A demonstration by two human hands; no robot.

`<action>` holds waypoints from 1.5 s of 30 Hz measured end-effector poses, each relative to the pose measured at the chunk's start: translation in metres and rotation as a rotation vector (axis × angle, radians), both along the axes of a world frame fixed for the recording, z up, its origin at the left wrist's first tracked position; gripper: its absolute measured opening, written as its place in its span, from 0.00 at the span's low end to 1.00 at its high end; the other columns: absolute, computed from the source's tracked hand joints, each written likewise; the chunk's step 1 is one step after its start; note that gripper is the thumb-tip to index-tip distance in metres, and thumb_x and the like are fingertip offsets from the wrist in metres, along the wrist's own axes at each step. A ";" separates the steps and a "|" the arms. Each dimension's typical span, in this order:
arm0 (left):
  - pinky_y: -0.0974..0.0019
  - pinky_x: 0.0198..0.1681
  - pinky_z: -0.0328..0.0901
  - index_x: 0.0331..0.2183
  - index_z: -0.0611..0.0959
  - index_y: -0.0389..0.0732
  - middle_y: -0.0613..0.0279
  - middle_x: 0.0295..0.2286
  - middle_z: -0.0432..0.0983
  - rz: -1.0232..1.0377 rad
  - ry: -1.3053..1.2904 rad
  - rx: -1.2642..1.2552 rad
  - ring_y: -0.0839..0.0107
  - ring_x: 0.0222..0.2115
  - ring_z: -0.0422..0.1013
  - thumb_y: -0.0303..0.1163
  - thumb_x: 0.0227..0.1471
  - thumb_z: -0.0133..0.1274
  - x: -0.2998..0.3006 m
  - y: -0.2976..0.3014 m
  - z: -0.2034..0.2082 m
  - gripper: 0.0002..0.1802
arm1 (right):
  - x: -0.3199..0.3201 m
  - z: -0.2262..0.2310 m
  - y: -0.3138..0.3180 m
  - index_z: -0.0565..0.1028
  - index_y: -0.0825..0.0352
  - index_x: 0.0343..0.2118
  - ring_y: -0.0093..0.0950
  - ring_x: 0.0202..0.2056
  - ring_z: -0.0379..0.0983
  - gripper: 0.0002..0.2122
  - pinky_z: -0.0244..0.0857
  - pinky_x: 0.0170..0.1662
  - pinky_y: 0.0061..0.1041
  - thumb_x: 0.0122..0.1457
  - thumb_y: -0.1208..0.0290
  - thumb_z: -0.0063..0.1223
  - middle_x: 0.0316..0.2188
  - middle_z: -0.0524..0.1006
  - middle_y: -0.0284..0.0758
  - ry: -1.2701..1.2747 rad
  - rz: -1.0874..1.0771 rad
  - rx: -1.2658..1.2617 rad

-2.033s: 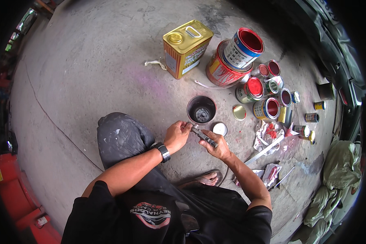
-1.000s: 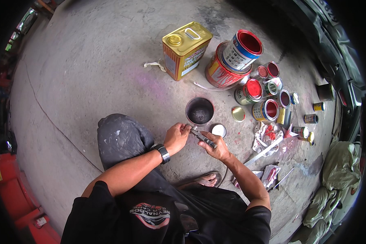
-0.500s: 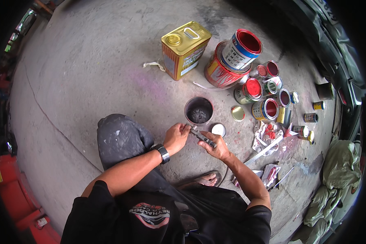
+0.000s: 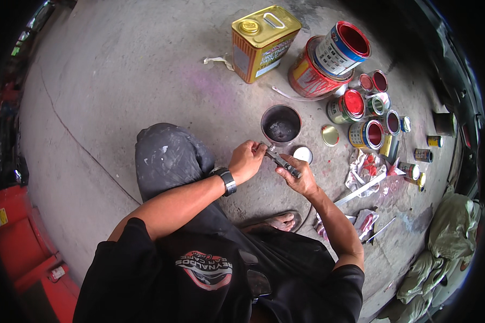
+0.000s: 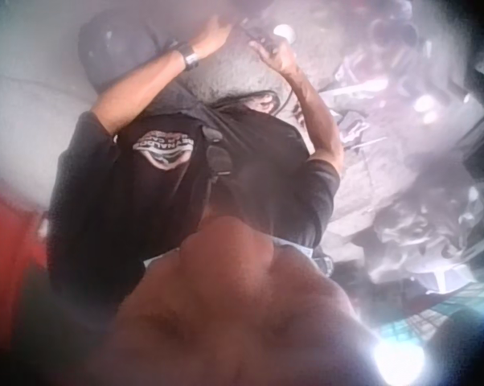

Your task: The person cleans a paint spray gun cup with a cloth, then pours a liquid from a yellow can into the cup. They attach the cup to the spray gun, test the spray, and finally stir a can of red paint with a metal stick.

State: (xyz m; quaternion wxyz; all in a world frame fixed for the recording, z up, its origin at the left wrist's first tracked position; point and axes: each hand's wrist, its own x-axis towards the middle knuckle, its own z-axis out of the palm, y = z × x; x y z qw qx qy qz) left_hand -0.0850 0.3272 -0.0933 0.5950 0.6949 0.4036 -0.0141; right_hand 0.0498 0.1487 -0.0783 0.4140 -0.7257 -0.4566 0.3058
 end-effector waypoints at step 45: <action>0.71 0.29 0.69 0.39 0.77 0.33 0.63 0.28 0.79 -0.032 0.046 0.015 0.79 0.25 0.71 0.43 0.65 0.53 0.001 0.002 0.003 0.20 | 0.003 -0.001 0.001 0.78 0.74 0.47 0.46 0.40 0.81 0.24 0.73 0.42 0.35 0.58 0.56 0.66 0.39 0.82 0.51 -0.019 -0.007 -0.013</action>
